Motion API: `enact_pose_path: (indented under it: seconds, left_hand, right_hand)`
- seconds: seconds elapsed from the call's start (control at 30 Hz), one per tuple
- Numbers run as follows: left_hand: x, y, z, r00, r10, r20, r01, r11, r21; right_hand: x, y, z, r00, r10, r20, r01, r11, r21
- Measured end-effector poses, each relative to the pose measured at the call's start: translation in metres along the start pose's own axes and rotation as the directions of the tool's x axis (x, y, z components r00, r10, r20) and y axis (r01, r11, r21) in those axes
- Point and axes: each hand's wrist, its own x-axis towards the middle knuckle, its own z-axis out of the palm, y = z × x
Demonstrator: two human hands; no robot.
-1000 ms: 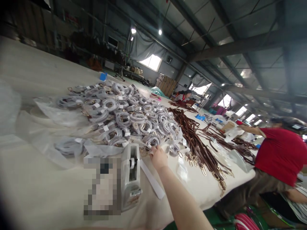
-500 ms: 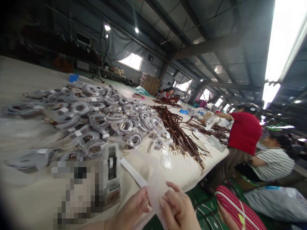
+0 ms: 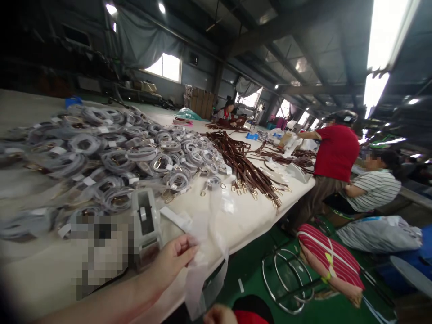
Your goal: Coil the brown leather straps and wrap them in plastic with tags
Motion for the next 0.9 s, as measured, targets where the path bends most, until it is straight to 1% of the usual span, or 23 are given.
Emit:
enact_pose_path:
  seconds: [0.03,0.07,0.1,0.13,0.17,0.2,0.27,0.3,0.37,0.4,0.43,0.47,0.5,0.53,0.57,0.6,0.63,0.67,0.7,0.73,0.77,0.83,0.9]
  left_hand:
    - [-0.002,-0.004,0.002,1.0,-0.012,0.028,0.012,1.0,0.004]
    - [-0.005,-0.008,0.004,0.998,-0.022,0.062,0.021,1.0,0.01]
    - [-0.008,-0.012,0.007,0.994,-0.029,0.103,0.027,0.999,0.017]
    - [-0.012,-0.015,0.009,0.987,-0.035,0.157,0.032,0.999,0.026]
    - [-0.016,-0.017,0.011,0.973,-0.039,0.228,0.03,0.999,0.041]
    - [-0.019,-0.018,0.012,0.953,-0.037,0.299,0.016,0.997,0.072]
    - [-0.026,-0.016,0.013,0.924,-0.017,0.381,-0.068,0.975,0.21]
    - [-0.028,-0.013,0.013,0.922,0.006,0.388,-0.134,0.944,0.303]
    - [-0.03,-0.007,0.011,0.925,0.07,0.372,-0.25,0.851,0.461]
    - [-0.03,-0.005,0.01,0.926,0.105,0.362,-0.286,0.821,0.495]
    - [-0.029,-0.003,0.009,0.926,0.133,0.354,-0.306,0.814,0.494]
    - [-0.028,-0.003,0.008,0.927,0.147,0.345,-0.305,0.83,0.467]
    - [-0.026,-0.004,0.008,0.936,0.131,0.328,-0.269,0.865,0.424]
    - [-0.024,-0.006,0.008,0.948,0.074,0.31,-0.19,0.912,0.363]
    - [-0.023,-0.009,0.008,0.954,-0.029,0.299,-0.061,0.956,0.287]
    - [-0.022,-0.013,0.009,0.94,-0.158,0.301,0.1,0.974,0.201]
    - [-0.022,-0.015,0.01,0.907,-0.284,0.312,0.261,0.958,0.117]
    - [-0.022,-0.017,0.011,0.867,-0.379,0.323,0.387,0.921,0.04]
    - [-0.023,-0.018,0.012,0.842,-0.43,0.326,0.461,0.887,-0.022]
    - [-0.024,-0.017,0.013,0.839,-0.441,0.318,0.483,0.873,-0.064]
    - [-0.025,-0.015,0.014,0.858,-0.422,0.292,0.464,0.881,-0.089]
    - [-0.024,-0.009,0.014,0.915,-0.346,0.206,0.373,0.921,-0.109]
    - [-0.021,-0.003,0.012,0.962,-0.25,0.11,0.262,0.958,-0.115]
  right_hand:
    - [0.0,0.001,-0.003,0.995,0.014,-0.098,-0.013,1.0,0.013]
    - [-0.001,-0.001,-0.008,0.978,0.017,-0.207,-0.011,0.999,0.03]
    - [-0.002,-0.005,-0.012,0.951,0.006,-0.308,0.01,0.999,0.051]
    - [-0.004,-0.012,-0.016,0.931,-0.019,-0.366,0.052,0.995,0.08]
    - [-0.004,-0.02,-0.018,0.933,-0.047,-0.356,0.098,0.987,0.129]
    - [-0.004,-0.029,-0.019,0.946,-0.067,-0.317,0.134,0.972,0.194]
    - [-0.002,-0.043,-0.015,0.978,-0.067,-0.195,0.129,0.936,0.327]
    - [0.001,-0.046,-0.011,0.983,-0.047,-0.176,0.11,0.924,0.367]
    - [0.005,-0.045,-0.002,0.977,0.001,-0.211,0.083,0.917,0.39]
    - [0.006,-0.041,0.003,0.974,0.008,-0.225,0.08,0.921,0.382]
    - [0.006,-0.036,0.007,0.975,0.003,-0.222,0.081,0.926,0.368]
    - [0.005,-0.031,0.012,0.978,-0.007,-0.208,0.081,0.933,0.35]
    - [0.003,-0.025,0.016,0.984,-0.017,-0.175,0.074,0.943,0.324]
    - [0.0,-0.021,0.021,0.992,-0.027,-0.124,0.062,0.956,0.287]
    - [-0.002,-0.017,0.026,0.997,-0.038,-0.069,0.054,0.97,0.237]
    - [-0.005,-0.013,0.031,0.998,-0.054,-0.02,0.056,0.983,0.177]
    - [-0.007,-0.011,0.035,0.997,-0.074,0.019,0.072,0.992,0.108]
    - [-0.008,-0.01,0.038,0.994,-0.1,0.052,0.098,0.994,0.037]
    - [-0.008,-0.01,0.041,0.989,-0.128,0.079,0.131,0.991,-0.031]
    - [-0.008,-0.01,0.042,0.983,-0.152,0.103,0.161,0.983,-0.09]
    - [-0.008,-0.011,0.043,0.977,-0.166,0.133,0.184,0.973,-0.138]
    - [-0.007,-0.012,0.043,0.965,-0.166,0.204,0.208,0.957,-0.203]
    - [-0.008,-0.011,0.042,0.958,-0.147,0.247,0.208,0.947,-0.243]
